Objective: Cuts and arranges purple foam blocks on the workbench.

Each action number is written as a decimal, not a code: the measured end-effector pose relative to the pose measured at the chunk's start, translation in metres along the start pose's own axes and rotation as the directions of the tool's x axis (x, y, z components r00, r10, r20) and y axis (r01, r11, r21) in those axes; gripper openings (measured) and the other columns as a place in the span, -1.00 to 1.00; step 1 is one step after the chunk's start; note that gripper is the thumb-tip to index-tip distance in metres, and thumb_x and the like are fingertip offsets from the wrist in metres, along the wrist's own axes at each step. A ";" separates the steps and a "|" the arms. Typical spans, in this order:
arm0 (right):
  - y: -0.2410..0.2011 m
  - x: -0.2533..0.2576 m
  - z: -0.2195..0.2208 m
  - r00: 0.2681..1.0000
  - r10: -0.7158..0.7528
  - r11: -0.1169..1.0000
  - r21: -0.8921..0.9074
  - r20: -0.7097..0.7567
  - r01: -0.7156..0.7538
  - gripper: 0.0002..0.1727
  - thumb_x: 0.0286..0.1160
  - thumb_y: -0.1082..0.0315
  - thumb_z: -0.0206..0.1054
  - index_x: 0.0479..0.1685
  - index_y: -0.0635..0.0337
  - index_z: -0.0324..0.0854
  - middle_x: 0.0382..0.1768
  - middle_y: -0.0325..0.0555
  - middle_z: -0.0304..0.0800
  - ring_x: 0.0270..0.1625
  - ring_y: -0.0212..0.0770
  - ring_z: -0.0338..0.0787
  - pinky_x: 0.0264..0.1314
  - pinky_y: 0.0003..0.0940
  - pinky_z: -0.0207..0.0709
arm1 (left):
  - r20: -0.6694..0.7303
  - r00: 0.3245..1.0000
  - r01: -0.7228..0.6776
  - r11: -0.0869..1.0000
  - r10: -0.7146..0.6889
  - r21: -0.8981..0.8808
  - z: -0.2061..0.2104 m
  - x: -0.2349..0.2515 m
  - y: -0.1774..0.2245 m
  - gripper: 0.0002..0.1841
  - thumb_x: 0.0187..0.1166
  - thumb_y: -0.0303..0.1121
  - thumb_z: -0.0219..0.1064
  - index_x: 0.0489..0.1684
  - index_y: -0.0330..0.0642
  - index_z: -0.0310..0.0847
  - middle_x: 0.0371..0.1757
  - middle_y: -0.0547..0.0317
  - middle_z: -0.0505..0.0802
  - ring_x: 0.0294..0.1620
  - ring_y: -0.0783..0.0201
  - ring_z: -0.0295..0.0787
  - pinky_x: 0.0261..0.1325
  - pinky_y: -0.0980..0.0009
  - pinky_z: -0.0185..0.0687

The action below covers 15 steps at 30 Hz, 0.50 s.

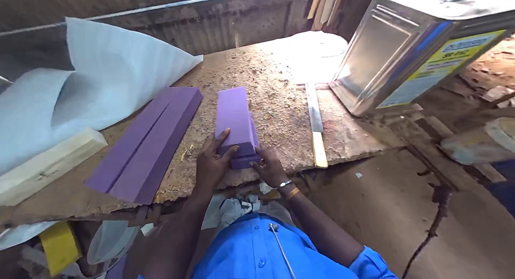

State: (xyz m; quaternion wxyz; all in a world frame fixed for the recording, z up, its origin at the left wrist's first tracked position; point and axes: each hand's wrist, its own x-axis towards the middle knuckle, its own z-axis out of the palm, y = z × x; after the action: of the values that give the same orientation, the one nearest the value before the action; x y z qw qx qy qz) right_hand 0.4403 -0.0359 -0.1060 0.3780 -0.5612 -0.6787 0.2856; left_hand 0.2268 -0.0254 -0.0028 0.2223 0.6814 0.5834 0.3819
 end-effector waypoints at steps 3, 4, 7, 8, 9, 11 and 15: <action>-0.004 -0.005 0.004 0.994 0.106 0.993 0.053 -0.007 -0.105 -0.25 0.42 0.19 0.57 0.64 0.13 0.40 0.26 0.07 0.73 -0.11 -0.09 0.85 0.00 -0.06 0.78 | 0.063 0.996 -0.057 0.998 0.056 0.008 0.021 -0.001 -0.004 -0.42 0.49 0.14 0.49 0.54 0.36 0.63 0.58 0.16 0.64 0.43 0.17 0.68 0.33 -0.02 0.70; -0.005 -0.007 0.004 0.990 0.142 0.988 0.057 -0.009 -0.141 -0.20 0.42 0.17 0.58 0.68 0.16 0.34 0.27 0.10 0.73 -0.11 -0.07 0.86 0.00 -0.05 0.80 | 0.069 0.996 -0.064 0.998 0.063 0.002 0.027 -0.003 -0.007 -0.42 0.48 0.15 0.49 0.53 0.36 0.63 0.57 0.16 0.63 0.43 0.17 0.67 0.32 0.00 0.72; -0.006 -0.009 0.004 0.989 0.141 0.988 0.078 -0.048 -0.137 0.00 0.30 0.16 0.66 0.79 0.09 0.16 0.38 0.08 0.65 -0.01 -0.06 0.87 -0.01 -0.03 0.81 | 0.060 0.997 -0.037 0.999 0.038 -0.018 0.030 -0.007 -0.012 -0.33 0.39 0.17 0.56 0.58 0.39 0.58 0.58 0.16 0.59 0.41 0.18 0.67 0.25 0.05 0.76; -0.007 -0.011 0.002 0.992 0.112 0.991 0.083 -0.058 -0.107 0.12 0.24 0.11 0.69 0.84 -0.01 0.04 0.52 -0.01 0.57 0.14 -0.08 0.84 0.05 -0.05 0.81 | 0.059 0.998 -0.028 0.999 0.031 -0.038 0.029 -0.008 -0.015 -0.26 0.35 0.16 0.60 0.62 0.36 0.53 0.56 0.16 0.58 0.39 0.19 0.67 0.23 0.08 0.78; -0.008 -0.012 0.000 0.994 0.090 0.994 0.076 -0.068 -0.085 0.19 0.20 0.04 0.69 0.88 -0.12 -0.06 0.64 -0.09 0.46 0.31 -0.09 0.75 0.14 -0.06 0.76 | 0.062 0.998 -0.020 0.997 0.024 -0.069 0.028 -0.009 -0.019 -0.20 0.32 0.13 0.63 0.67 0.32 0.48 0.56 0.15 0.57 0.38 0.19 0.67 0.21 0.10 0.79; -0.012 -0.010 -0.009 0.997 0.040 0.998 0.057 -0.060 -0.037 0.16 0.25 0.02 0.66 0.90 -0.25 -0.05 0.72 -0.21 0.36 0.53 -0.12 0.61 0.37 -0.04 0.67 | 0.088 0.996 0.017 0.984 -0.002 -0.180 0.028 -0.012 -0.027 -0.09 0.28 0.05 0.68 0.76 0.29 0.34 0.61 0.11 0.50 0.44 0.17 0.64 0.28 0.11 0.79; -0.017 -0.002 -0.022 1.000 -0.020 0.993 0.120 0.001 0.019 -0.14 0.56 0.36 0.42 0.87 -0.23 0.11 0.68 -0.26 0.46 0.43 -0.20 0.74 0.38 -0.11 0.72 | 0.065 0.997 0.053 0.922 -0.030 -0.383 0.035 -0.027 -0.029 -0.16 0.37 -0.33 0.63 0.78 0.18 0.36 0.60 0.07 0.47 0.49 0.18 0.61 0.37 0.18 0.79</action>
State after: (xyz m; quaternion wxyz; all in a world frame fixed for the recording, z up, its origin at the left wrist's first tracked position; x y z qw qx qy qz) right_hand 0.4490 -0.0425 -0.0804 0.4130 -0.5305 -0.6662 0.3227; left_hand 0.2352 -0.0398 -0.0525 0.3764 0.6230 0.5047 0.4642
